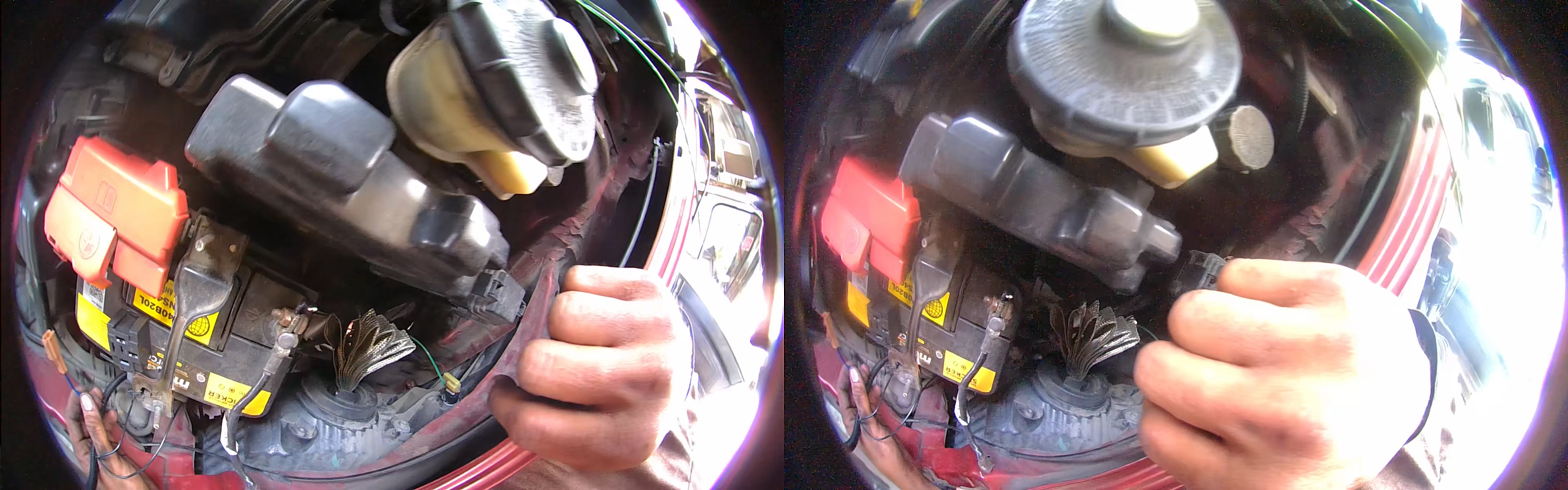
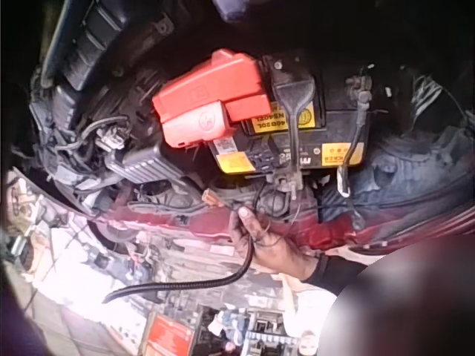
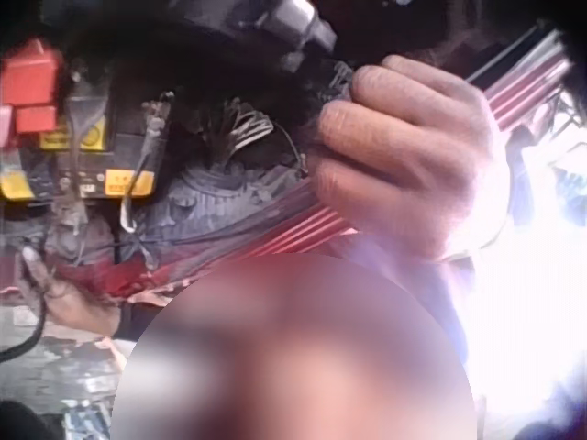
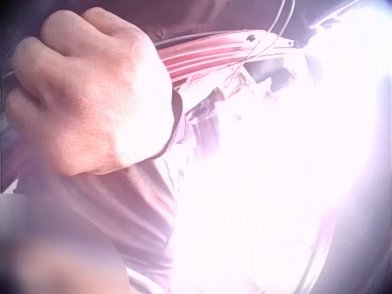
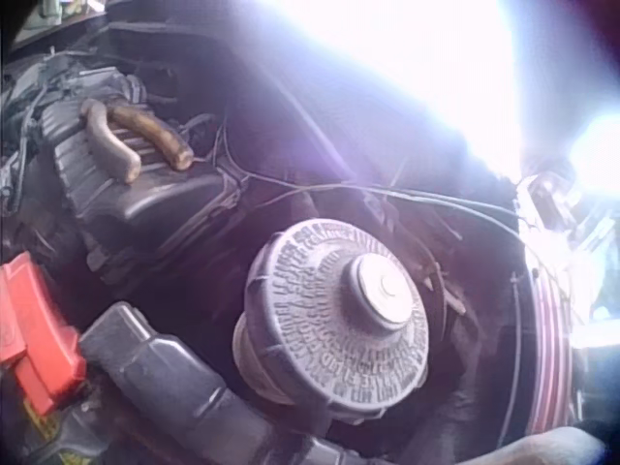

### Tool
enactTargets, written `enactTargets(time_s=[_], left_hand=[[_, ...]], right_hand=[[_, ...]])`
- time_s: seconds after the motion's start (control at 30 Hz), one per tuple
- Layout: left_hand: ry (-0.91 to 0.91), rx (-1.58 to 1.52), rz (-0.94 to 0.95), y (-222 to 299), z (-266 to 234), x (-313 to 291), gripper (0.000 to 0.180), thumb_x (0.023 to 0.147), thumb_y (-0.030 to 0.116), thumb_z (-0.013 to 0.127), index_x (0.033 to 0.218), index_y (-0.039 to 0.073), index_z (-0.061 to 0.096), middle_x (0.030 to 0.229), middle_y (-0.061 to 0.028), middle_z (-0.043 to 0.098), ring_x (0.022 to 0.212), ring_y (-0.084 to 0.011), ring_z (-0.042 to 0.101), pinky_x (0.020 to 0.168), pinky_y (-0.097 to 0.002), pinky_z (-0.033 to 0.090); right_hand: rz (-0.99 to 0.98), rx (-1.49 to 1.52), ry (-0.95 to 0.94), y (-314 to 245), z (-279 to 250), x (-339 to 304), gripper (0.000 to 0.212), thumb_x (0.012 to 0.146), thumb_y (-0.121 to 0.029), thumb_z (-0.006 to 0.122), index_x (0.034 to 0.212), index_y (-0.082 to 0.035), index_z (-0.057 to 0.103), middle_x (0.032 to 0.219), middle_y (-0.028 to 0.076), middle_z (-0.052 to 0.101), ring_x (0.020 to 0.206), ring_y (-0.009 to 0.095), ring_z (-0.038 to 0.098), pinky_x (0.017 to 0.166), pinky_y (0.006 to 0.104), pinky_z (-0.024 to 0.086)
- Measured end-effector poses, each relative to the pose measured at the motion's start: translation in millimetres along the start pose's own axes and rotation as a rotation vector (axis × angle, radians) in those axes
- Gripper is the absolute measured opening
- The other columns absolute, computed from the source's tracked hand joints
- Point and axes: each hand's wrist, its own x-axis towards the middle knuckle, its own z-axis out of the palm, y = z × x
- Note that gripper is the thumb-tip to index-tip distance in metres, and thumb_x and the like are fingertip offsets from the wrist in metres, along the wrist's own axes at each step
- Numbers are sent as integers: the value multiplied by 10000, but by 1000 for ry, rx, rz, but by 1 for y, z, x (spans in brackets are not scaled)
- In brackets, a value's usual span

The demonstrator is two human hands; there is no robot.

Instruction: The person connects wires to a small black module inside the car's dashboard, then moves to the engine bay to route and attach wires near the battery and firewall. The person uses pliers and a wire connector to secure the connections.

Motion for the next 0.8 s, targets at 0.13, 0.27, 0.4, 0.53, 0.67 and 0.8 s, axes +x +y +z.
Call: enactTargets(time_s=[0.13, 0.27, 0.4, 0.53, 0.67, 0.8], left_hand=[[53, 81, 6, 8, 2, -10, 424, 963, 335, 725, 1107, -62, 683, 1013, -145, 685, 864, -230, 604, 784, -363, 498], [-15, -35, -98, -22, -1, 12, 465, 1038, 356, 588, 1320, -14, 598, 1192, -110, 655, 1142, -189, 617, 976, -322, 446], [-36, -87, -5, -40, -5, 10, 434, 1036, 339, 603, 1281, -18, 626, 1180, -98, 657, 1126, -169, 621, 958, -316, 465], [-1, -74, 62, -32, -2, 1, 417, 1038, 317, 603, 1276, -24, 628, 1167, -102, 663, 1106, -170, 634, 952, -317, 475], [9, -87, 55, -28, 1, 4, 428, 1037, 334, 600, 1272, -23, 629, 1152, -105, 665, 1086, -177, 639, 950, -326, 474], [-46, -29, 54, -33, -2, 9, 447, 1031, 369, 601, 1268, -9, 628, 1143, -101, 663, 1076, -176, 634, 948, -337, 467]], right_hand=[[0, 6, 67, 0, 3, -2, 390, 391, -243, 497, 685, -51, 664, 595, -31, 454, 502, 109, 418, 443, 285, 291], [-25, -11, 98, 3, 7, -2, 394, 385, -243, 493, 686, -57, 667, 584, -34, 454, 491, 109, 413, 437, 289, 297], [-28, -47, 184, 0, 19, 4, 343, 490, -268, 652, 769, -78, 716, 583, -36, 494, 484, 115, 442, 449, 287, 321], [-37, 4, 0, 1, 6, 3, 318, 653, -308, 764, 874, -80, 756, 618, -21, 550, 510, 126, 491, 492, 305, 367], [-22, 50, -157, -1, -4, 3, 393, 675, -370, 776, 925, -68, 758, 650, -24, 522, 530, 140, 488, 510, 324, 362], [-32, 63, -242, 0, -7, 6, 466, 664, -416, 788, 969, -67, 746, 702, -14, 517, 568, 154, 497, 528, 335, 364]])
